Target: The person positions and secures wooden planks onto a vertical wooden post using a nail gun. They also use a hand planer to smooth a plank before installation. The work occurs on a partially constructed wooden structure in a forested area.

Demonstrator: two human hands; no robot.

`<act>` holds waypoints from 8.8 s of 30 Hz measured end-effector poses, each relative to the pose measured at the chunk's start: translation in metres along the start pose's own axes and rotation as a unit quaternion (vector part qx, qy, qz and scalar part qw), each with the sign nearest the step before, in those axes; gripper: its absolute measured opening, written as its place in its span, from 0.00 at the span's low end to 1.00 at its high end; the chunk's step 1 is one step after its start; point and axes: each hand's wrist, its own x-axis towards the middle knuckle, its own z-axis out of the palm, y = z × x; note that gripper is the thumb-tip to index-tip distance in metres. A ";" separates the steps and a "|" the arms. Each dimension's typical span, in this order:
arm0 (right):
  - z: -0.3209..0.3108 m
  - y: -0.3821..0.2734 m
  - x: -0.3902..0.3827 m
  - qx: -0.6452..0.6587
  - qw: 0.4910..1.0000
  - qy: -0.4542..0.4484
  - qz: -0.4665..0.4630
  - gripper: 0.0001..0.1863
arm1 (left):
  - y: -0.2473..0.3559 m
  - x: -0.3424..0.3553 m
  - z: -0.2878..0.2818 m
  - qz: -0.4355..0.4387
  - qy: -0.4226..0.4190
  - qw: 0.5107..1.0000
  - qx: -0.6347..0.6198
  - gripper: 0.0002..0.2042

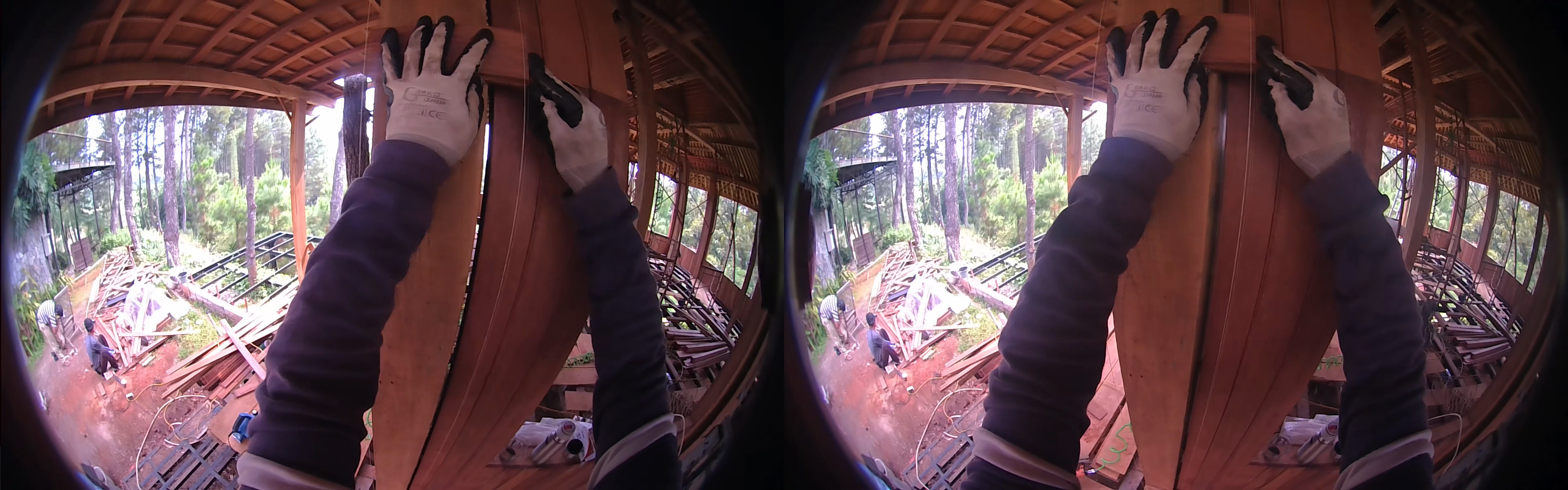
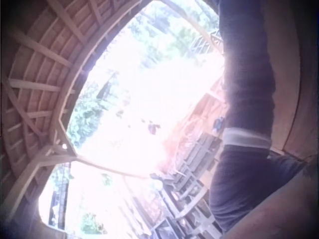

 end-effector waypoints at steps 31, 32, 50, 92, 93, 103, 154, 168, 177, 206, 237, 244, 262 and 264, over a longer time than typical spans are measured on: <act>-0.006 -0.033 -0.019 0.114 0.989 -0.047 0.081 0.41 | 0.004 0.005 -0.006 0.059 -0.022 0.997 0.037 0.30; -0.003 -0.038 -0.019 0.042 0.995 -0.054 0.069 0.44 | 0.003 0.005 -0.005 0.059 -0.028 0.997 0.040 0.30; -0.012 -0.062 -0.053 0.073 0.975 -0.113 0.174 0.42 | -0.001 0.005 -0.002 0.054 -0.036 0.997 0.030 0.30; -0.008 -0.011 -0.005 0.438 0.873 -0.045 0.210 0.17 | -0.001 0.002 -0.001 0.040 -0.018 0.999 0.012 0.31; -0.005 -0.012 -0.007 0.380 0.906 -0.038 0.183 0.18 | -0.001 0.001 -0.001 0.040 -0.018 0.999 0.009 0.30; -0.002 -0.007 -0.009 0.339 0.922 -0.069 0.177 0.23 | -0.001 -0.001 -0.003 0.039 -0.003 0.999 0.023 0.30; 0.019 -0.138 0.169 -0.448 0.656 -0.541 -0.276 0.47 | -0.004 0.002 -0.006 0.035 0.070 0.993 -0.083 0.21; 0.035 -0.146 0.135 -0.550 0.632 -0.471 -0.275 0.49 | -0.008 0.001 -0.003 0.042 0.108 0.988 -0.106 0.19; 0.037 -0.133 0.138 -0.547 0.638 -0.463 -0.282 0.51 | -0.007 0.001 0.002 0.045 0.107 0.989 -0.090 0.20; -0.051 0.039 0.061 -0.231 0.961 0.012 -0.152 0.30 | -0.005 0.007 -0.005 0.083 0.012 0.994 -0.066 0.24; 0.008 -0.077 0.095 -0.455 0.823 -0.258 -0.221 0.45 | -0.006 0.002 -0.003 0.020 -0.005 0.998 -0.061 0.25; 0.006 -0.073 0.105 -0.472 0.811 -0.300 -0.172 0.45 | -0.002 -0.005 -0.006 -0.002 0.084 0.995 -0.060 0.28; -0.020 -0.097 0.081 -0.279 0.953 -0.085 -0.078 0.47 | 0.006 -0.003 -0.052 -0.222 0.043 0.788 -0.573 0.24; -0.013 -0.104 0.061 -0.223 0.967 -0.096 -0.070 0.49 | 0.010 0.003 -0.073 -0.249 0.071 0.698 -0.667 0.19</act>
